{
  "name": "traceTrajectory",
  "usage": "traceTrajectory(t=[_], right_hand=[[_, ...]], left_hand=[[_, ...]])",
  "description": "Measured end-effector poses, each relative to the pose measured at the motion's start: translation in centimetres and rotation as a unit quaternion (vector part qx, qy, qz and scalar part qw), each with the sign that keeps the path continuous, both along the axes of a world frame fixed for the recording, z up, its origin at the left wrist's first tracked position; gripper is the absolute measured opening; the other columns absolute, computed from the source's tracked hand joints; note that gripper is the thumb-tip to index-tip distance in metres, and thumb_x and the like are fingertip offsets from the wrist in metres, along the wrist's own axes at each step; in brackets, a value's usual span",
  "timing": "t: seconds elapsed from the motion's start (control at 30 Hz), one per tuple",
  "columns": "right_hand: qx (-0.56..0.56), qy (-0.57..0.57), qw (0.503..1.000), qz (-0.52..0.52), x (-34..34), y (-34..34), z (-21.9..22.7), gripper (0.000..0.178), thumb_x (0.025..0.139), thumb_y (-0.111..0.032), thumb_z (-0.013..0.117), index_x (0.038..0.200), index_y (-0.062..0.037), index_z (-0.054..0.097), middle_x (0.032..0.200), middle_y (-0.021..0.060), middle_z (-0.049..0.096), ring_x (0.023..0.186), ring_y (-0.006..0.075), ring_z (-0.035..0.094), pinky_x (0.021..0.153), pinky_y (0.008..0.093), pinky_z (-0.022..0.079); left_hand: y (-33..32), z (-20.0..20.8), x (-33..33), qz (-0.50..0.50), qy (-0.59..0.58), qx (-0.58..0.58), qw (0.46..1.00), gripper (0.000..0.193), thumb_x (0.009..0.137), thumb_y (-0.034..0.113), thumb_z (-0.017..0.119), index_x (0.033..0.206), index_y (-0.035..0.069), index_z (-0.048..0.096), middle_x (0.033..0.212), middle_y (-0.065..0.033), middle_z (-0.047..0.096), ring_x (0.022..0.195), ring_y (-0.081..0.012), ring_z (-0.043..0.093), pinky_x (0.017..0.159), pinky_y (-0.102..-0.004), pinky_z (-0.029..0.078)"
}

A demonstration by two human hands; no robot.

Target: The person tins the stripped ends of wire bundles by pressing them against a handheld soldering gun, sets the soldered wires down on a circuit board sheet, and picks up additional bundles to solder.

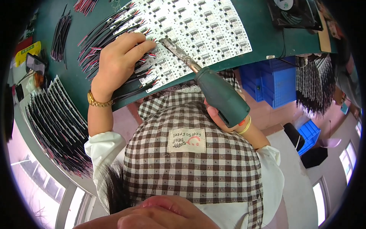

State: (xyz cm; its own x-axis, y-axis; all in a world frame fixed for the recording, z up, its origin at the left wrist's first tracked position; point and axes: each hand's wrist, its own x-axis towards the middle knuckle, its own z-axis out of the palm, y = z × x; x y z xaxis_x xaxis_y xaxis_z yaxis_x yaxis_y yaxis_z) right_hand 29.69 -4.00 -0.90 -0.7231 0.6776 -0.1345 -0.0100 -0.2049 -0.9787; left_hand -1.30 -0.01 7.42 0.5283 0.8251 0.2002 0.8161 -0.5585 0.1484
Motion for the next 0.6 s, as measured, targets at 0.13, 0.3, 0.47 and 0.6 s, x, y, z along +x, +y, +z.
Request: traceTrajectory(t=[0.13, 0.3, 0.47, 0.6], right_hand=[[-0.012, -0.023, 1.0, 0.013, -0.2, 0.0, 0.1, 0.036, 0.088, -0.032, 0.058, 0.106, -0.001, 0.051, 0.092, 0.0065, 0.053, 0.079, 0.0132, 0.053, 0.074, 0.0273, 0.044], [0.003, -0.029, 1.0, 0.001, -0.2, -0.3, -0.3, 0.038, 0.088, -0.034, 0.058, 0.106, -0.0013, 0.05, 0.088, 0.0061, 0.054, 0.077, 0.0133, 0.053, 0.072, 0.0279, 0.044], [-0.02, 0.027, 0.999, -0.026, -0.8, 0.0, 0.6, 0.049, 0.087, -0.036, 0.06, 0.12, -0.0015, 0.047, 0.084, 0.0084, 0.055, 0.075, 0.0147, 0.052, 0.069, 0.0288, 0.043], [-0.055, 0.058, 0.996, -0.047, -1.0, 0.2, 0.3, 0.056, 0.087, -0.037, 0.06, 0.13, -0.0044, 0.043, 0.084, 0.0108, 0.055, 0.073, 0.0158, 0.051, 0.066, 0.029, 0.042]], left_hand=[[-0.4, 0.1, 0.2, 0.005, 0.016, 0.004, 1.0, 0.027, 0.068, 0.003, 0.06, 0.094, 0.007, 0.065, 0.088, -0.0053, 0.061, 0.074, -0.0221, 0.061, 0.059, -0.0301, 0.05], [-0.5, 0.4, 0.3, 0.004, 0.034, 0.003, 0.999, 0.029, 0.068, 0.002, 0.06, 0.097, 0.006, 0.066, 0.089, -0.0058, 0.061, 0.075, -0.0223, 0.061, 0.059, -0.03, 0.05], [-0.7, 0.4, 0.4, 0.024, 0.027, -0.006, 0.999, 0.03, 0.069, 0.002, 0.059, 0.097, 0.008, 0.067, 0.089, -0.0059, 0.061, 0.076, -0.0219, 0.062, 0.059, -0.0297, 0.051], [-0.7, 0.5, 0.4, 0.031, 0.03, -0.014, 0.999, 0.029, 0.069, 0.001, 0.059, 0.096, 0.009, 0.067, 0.09, -0.0057, 0.061, 0.075, -0.0218, 0.062, 0.06, -0.0297, 0.051]])
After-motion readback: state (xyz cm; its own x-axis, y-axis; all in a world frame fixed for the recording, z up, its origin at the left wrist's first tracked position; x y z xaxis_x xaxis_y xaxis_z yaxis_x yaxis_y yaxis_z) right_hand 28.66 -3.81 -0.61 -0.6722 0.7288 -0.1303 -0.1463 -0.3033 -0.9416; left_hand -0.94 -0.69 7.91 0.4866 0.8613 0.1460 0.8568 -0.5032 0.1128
